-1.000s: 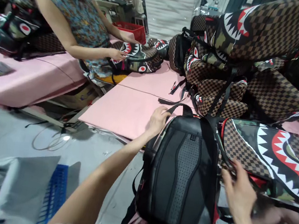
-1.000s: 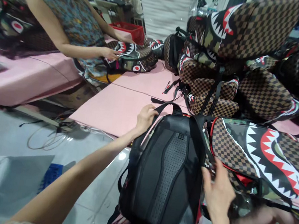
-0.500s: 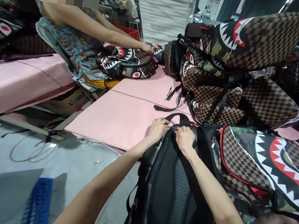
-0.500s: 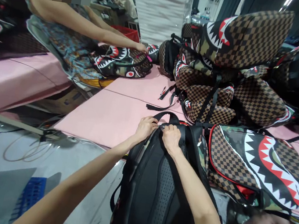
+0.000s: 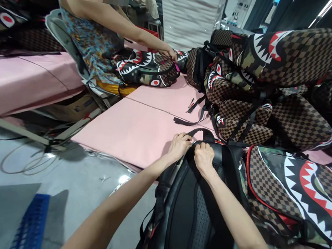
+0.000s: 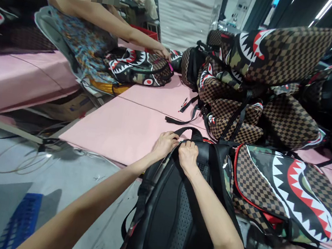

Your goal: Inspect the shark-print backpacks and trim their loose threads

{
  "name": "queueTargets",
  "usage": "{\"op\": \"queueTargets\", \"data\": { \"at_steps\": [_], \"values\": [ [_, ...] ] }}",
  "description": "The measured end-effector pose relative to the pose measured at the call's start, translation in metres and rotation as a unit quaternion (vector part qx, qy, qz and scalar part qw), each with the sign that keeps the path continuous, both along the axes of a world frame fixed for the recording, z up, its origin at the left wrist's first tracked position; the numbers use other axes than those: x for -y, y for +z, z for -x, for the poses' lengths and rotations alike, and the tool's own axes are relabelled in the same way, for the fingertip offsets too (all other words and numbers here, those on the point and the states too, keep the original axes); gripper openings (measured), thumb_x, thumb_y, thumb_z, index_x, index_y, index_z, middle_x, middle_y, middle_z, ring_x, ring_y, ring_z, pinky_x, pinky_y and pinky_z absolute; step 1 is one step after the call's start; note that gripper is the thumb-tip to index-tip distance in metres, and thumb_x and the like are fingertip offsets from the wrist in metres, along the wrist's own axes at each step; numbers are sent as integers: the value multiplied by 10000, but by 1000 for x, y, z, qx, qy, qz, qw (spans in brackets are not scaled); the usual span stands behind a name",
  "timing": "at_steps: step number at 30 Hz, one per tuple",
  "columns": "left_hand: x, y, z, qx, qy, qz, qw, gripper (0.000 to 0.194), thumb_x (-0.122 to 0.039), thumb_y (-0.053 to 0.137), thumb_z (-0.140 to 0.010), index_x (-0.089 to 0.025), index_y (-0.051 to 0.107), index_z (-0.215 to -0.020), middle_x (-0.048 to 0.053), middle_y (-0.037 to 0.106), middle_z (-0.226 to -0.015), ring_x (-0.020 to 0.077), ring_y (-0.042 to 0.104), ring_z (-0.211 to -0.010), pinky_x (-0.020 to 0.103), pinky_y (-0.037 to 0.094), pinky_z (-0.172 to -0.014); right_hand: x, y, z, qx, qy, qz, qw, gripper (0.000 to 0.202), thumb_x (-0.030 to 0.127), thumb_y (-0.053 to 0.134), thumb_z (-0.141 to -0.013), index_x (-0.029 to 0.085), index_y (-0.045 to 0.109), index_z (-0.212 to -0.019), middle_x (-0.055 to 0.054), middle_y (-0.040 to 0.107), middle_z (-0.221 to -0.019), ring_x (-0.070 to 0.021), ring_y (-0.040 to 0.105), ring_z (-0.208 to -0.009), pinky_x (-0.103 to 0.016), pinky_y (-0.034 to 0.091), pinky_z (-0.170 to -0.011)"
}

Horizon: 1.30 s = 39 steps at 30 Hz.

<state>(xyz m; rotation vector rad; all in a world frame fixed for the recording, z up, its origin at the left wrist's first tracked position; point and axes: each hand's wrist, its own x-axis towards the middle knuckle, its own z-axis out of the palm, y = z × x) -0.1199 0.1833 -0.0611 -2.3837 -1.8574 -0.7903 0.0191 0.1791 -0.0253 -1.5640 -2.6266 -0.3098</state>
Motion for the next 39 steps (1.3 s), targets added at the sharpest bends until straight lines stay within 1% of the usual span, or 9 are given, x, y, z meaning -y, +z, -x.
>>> {"op": "queueTargets", "data": {
  "at_steps": [6,13,16,20,23,26,31,35,39],
  "values": [
    [1,1,0,4,1,1,1000,152,-189,546,-834,-214,696,-823,27,647,-1045,219,466,-1062,392,365,-830,1,10,11,20,-11,12,1000,248,89,384,-863,78,630,-895,-174,605,-894,-247,538,-869,-334,390,-688],
    [2,5,0,10,0,13,1000,169,-165,533,-837,-214,693,-820,29,653,-1031,218,467,-1063,390,361,-828,-3,16,14,32,-8,13,999,263,90,385,-862,87,643,-912,-182,618,-905,-254,542,-887,-347,399,-706],
    [3,6,0,11,-2,17,1000,193,-158,510,-847,-209,694,-817,35,650,-1035,220,461,-1072,397,358,-839,-4,16,15,32,-6,15,999,277,84,379,-861,92,648,-926,-178,622,-912,-252,546,-896,-346,401,-715],
    [4,7,0,14,-3,19,1000,204,-152,498,-851,-207,692,-823,37,643,-1042,225,454,-1083,405,357,-849,-8,17,11,27,-4,20,999,251,120,417,-859,106,655,-937,-162,632,-914,-233,554,-893,-316,401,-701],
    [5,8,0,18,-3,19,1000,171,-164,528,-837,-215,690,-823,30,643,-1038,220,457,-1072,400,358,-858,-10,18,3,0,-28,28,999,215,188,466,-856,148,658,-943,-124,644,-906,-204,564,-870,-280,396,-667],
    [5,9,-1,21,-3,18,1000,160,-180,536,-835,-219,689,-808,20,644,-1042,213,463,-1057,391,361,-856,-11,19,-5,-31,-44,17,998,215,243,473,-865,174,658,-949,-101,647,-904,-196,559,-876,-270,390,-670],
    [5,8,-2,23,1,13,1000,143,-181,548,-830,-218,686,-838,17,644,-1045,212,463,-1051,389,361,-861,-9,16,-6,-8,-19,6,1000,203,195,462,-861,147,654,-908,-114,636,-881,-209,549,-861,-292,383,-689],
    [4,7,-1,21,-2,12,1000,142,-181,550,-831,-212,688,-818,20,648,-1033,215,468,-1048,390,362,-849,-9,13,-2,1,-13,6,1000,209,192,455,-866,135,649,-916,-121,629,-882,-228,545,-869,-310,382,-692],
    [4,7,0,21,-3,11,1000,153,-174,540,-838,-210,688,-823,25,652,-1026,217,472,-1046,390,362,-833,-8,14,0,10,-10,11,1000,212,188,456,-865,121,651,-916,-137,626,-887,-236,545,-873,-320,383,-695]
  ]
}}
